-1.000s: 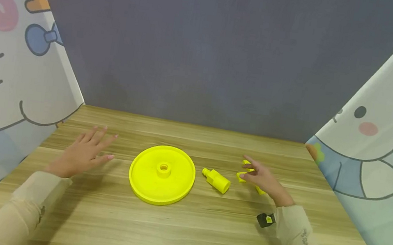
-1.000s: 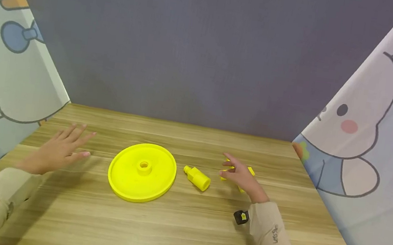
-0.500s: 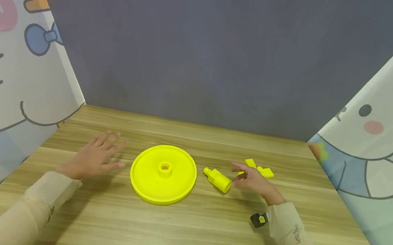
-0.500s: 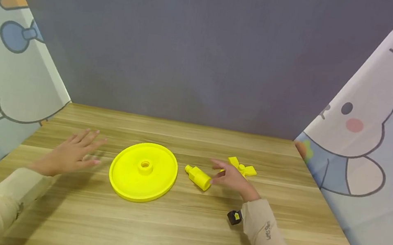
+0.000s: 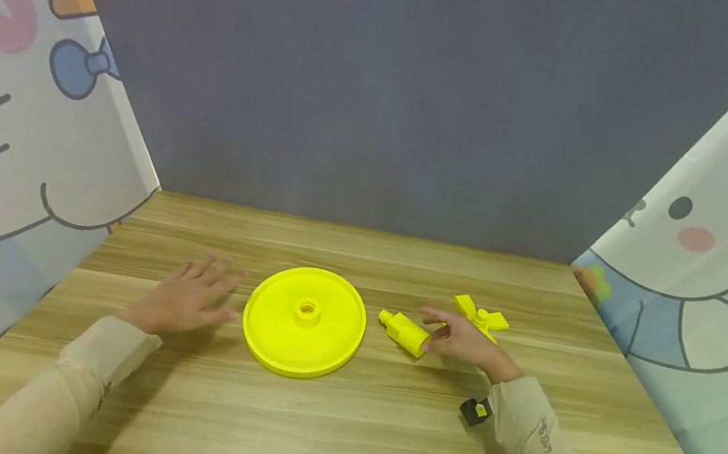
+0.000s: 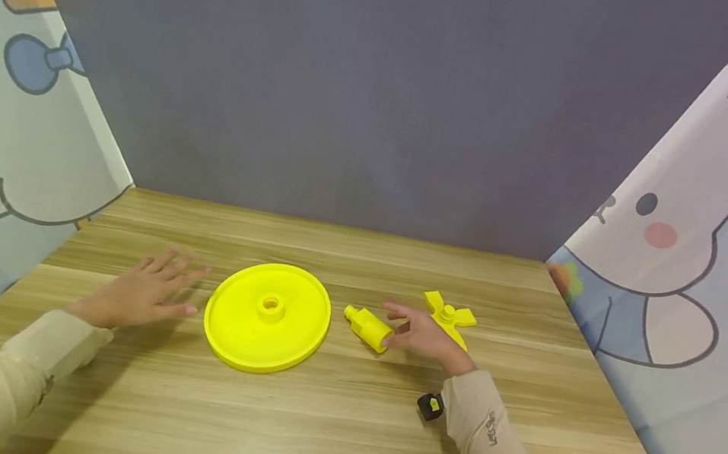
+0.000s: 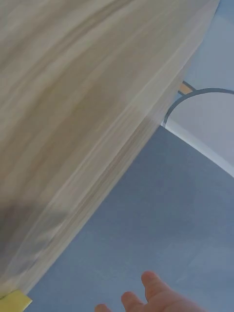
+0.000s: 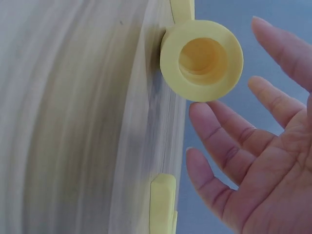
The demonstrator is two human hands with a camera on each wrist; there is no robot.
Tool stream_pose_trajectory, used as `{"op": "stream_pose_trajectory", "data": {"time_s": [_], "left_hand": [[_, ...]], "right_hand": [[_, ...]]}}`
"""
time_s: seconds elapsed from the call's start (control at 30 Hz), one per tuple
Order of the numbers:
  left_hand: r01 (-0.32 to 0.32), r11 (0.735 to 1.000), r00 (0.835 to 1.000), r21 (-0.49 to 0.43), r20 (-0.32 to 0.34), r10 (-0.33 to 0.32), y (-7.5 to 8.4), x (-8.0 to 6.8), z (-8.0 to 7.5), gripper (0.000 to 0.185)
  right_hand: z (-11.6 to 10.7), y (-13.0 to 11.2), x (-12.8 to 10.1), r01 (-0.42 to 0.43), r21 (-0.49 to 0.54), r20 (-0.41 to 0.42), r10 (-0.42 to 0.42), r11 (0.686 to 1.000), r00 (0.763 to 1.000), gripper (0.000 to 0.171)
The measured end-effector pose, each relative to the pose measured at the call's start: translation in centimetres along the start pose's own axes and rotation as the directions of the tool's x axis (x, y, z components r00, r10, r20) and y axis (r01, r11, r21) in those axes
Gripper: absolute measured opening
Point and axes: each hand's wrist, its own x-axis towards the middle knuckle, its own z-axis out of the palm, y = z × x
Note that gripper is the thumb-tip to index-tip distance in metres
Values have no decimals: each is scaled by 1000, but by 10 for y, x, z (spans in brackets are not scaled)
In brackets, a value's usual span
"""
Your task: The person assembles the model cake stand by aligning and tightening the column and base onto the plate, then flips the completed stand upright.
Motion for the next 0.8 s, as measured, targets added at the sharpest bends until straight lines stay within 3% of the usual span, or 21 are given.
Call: {"op": "stream_pose_trajectory", "data": {"time_s": [0.3, 0.8], "left_hand": [[-14, 1000, 999, -18, 30, 14, 8, 8, 9, 72], [-54, 998, 987, 13, 152, 51, 17, 17, 13, 80]], "right_hand": [[4, 1, 3, -38, -33, 16, 38, 999, 999, 76], [9, -1, 5, 21, -31, 46, -19, 999, 999, 69]]}}
